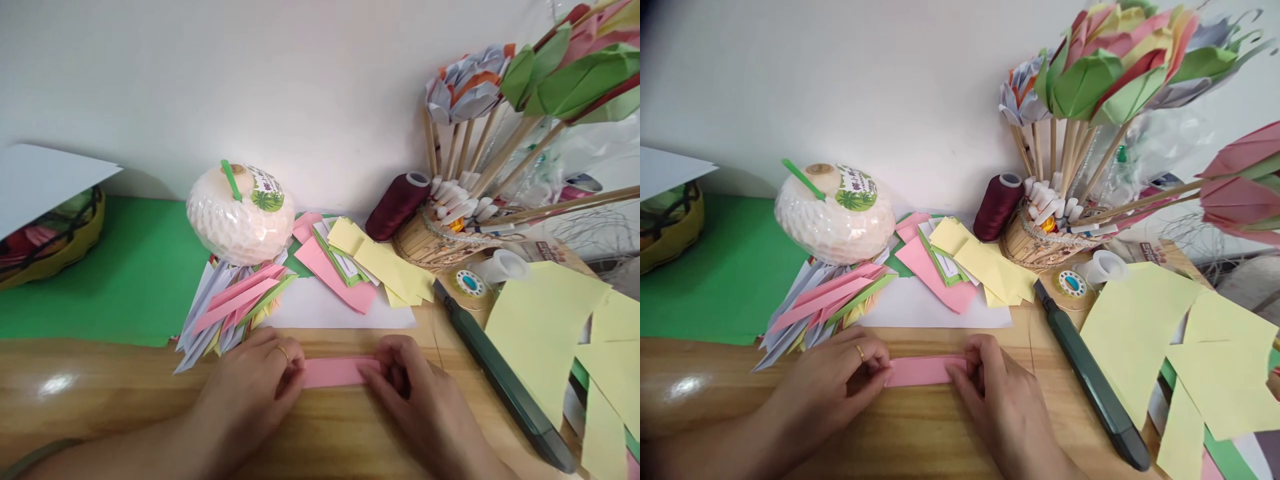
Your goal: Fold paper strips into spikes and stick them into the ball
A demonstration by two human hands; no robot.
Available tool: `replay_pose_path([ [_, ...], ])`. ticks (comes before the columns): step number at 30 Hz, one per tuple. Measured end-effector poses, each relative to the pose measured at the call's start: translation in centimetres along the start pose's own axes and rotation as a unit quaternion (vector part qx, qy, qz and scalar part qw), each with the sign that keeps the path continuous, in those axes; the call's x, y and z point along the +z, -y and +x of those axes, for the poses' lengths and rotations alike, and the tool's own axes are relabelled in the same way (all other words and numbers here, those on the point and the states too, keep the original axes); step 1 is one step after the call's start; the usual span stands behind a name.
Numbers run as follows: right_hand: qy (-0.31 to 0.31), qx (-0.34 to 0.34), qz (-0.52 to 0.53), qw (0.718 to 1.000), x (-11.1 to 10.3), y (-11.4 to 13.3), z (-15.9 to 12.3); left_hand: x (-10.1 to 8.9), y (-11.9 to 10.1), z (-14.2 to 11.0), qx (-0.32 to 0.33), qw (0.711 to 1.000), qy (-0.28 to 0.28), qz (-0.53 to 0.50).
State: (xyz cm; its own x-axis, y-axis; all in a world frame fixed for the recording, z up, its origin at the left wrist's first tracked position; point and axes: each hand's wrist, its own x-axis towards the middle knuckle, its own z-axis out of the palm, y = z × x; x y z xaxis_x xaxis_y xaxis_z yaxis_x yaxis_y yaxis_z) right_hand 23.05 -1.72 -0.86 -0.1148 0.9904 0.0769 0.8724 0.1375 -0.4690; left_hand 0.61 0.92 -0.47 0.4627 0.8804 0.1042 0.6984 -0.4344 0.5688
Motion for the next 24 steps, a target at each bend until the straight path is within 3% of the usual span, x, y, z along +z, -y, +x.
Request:
replay_pose_path([
  [7, 0.002, -0.012, -0.012, 1.0, 0.06, 0.01, -0.03, 0.4, 0.13, -0.29, 0.028, 0.998, -0.048, 0.015],
  [24, 0.015, -0.017, -0.023, 0.999, 0.12, -0.02, 0.34, -0.11, -0.26, 0.43, 0.077, 0.992, -0.048, 0.088],
])
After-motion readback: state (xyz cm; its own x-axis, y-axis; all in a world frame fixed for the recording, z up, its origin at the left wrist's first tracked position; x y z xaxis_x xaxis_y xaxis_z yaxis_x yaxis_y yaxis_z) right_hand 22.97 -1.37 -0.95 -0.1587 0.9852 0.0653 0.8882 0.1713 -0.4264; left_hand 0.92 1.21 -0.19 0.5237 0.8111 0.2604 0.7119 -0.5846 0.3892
